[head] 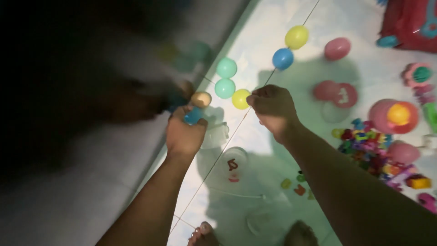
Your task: Picking up various toys from the floor and putting them into bins.
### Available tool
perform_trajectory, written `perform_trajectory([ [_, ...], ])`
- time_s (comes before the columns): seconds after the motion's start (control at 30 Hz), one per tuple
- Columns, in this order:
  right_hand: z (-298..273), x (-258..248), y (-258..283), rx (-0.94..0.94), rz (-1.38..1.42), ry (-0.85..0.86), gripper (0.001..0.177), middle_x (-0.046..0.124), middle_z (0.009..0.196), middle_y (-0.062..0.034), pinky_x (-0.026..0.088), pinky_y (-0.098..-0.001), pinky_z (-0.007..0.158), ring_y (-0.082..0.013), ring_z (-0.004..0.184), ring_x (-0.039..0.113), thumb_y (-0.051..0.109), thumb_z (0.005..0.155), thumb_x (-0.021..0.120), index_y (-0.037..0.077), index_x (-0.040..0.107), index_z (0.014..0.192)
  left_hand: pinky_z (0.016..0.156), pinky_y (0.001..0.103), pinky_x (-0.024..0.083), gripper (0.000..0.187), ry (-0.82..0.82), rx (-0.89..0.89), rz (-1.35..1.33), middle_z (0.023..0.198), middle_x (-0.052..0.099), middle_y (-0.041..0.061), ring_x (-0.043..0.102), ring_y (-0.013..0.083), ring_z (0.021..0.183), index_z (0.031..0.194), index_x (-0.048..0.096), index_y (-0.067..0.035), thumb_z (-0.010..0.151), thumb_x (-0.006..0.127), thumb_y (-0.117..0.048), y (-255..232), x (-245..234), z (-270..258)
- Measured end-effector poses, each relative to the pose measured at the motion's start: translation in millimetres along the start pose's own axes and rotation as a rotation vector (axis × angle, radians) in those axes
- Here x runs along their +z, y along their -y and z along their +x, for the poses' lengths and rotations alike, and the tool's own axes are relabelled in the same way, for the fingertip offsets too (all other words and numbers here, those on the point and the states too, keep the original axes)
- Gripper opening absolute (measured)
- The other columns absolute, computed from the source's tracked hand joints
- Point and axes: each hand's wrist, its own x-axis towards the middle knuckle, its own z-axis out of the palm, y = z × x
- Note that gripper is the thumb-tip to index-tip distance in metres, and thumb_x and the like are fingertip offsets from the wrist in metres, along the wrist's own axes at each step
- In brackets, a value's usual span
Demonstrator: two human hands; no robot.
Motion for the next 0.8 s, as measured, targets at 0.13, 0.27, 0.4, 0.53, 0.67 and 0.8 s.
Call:
perform_trajectory([
  [0.13, 44.8, 15.4, -42.6, -0.059, 0.046, 0.019, 0.035, 0.063, 0.078, 0.0003, 0.046, -0.0285, 0.054, -0.0107, 0.063, 0.055, 0.019, 0.079, 0.073, -0.001, 0.067, 0.107, 0.093, 0.041, 0.054, 0.054, 0.019, -0.065, 0.010, 0.115, 0.072, 0.016, 0.070, 0.0324, 0.107, 0.127, 0.064, -0.013, 0.076, 0.073, -0.025, 7.9, 18.7, 18.8],
  [0.27, 59.6, 28.1, -52.6, -0.105, -0.267, -0.027, 0.049, 0.070, 0.082, -0.0123, 0.053, -0.0317, 0.065, -0.0195, 0.072, 0.067, 0.025, 0.079, 0.074, 0.001, 0.061, 0.120, 0.093, 0.045, 0.052, 0.052, -0.039, -0.020, 0.121, 0.118, 0.071, 0.014, 0.066, 0.0363, 0.109, 0.128, 0.066, -0.022, 0.076, 0.074, -0.025, 20.7, 39.5, 28.0],
  [0.4, 78.6, 36.0, -69.9, -0.281, -0.579, -0.085, 0.059, 0.074, 0.093, -0.0228, 0.057, -0.0351, 0.083, -0.0307, 0.091, 0.074, 0.028, 0.078, 0.078, -0.002, 0.060, 0.124, 0.093, 0.048, 0.051, 0.053, 0.022, -0.034, 0.321, 0.119, 0.070, 0.013, 0.066, 0.0366, 0.109, 0.129, 0.065, -0.026, 0.077, 0.073, -0.026, 24.5, 52.2, 39.3],
  [0.53, 85.2, 47.5, -81.4, -0.229, -0.572, -0.094, 0.056, 0.073, 0.102, -0.0231, 0.056, -0.0374, 0.085, -0.0339, 0.098, 0.072, 0.031, 0.078, 0.080, 0.001, 0.063, 0.121, 0.094, 0.047, 0.052, 0.051, 0.065, -0.079, 0.278, 0.117, 0.072, 0.013, 0.066, 0.0359, 0.110, 0.130, 0.065, -0.026, 0.079, 0.072, -0.028, 21.3, 49.6, 41.2],
  [0.67, 83.7, 47.4, -76.5, -0.286, -0.517, -0.070, 0.052, 0.072, 0.108, -0.0197, 0.055, -0.0370, 0.086, -0.0314, 0.100, 0.070, 0.026, 0.073, 0.080, 0.004, 0.062, 0.116, 0.097, 0.046, 0.051, 0.054, 0.091, -0.119, 0.246, 0.118, 0.071, 0.013, 0.065, 0.0363, 0.111, 0.130, 0.065, -0.028, 0.077, 0.073, -0.030, -7.7, 23.2, 26.8],
  [0.8, 25.0, 28.3, -14.8, -0.116, -0.399, -0.071, 0.053, 0.071, 0.104, -0.0160, 0.056, -0.0354, 0.086, -0.0270, 0.095, 0.072, 0.025, 0.074, 0.079, 0.006, 0.059, 0.119, 0.093, 0.044, 0.051, 0.062, 0.017, 0.092, 0.074, 0.121, 0.067, 0.015, 0.064, 0.0377, 0.109, 0.127, 0.064, -0.015, 0.068, 0.082, -0.024, -47.3, -19.5, -9.1],
])
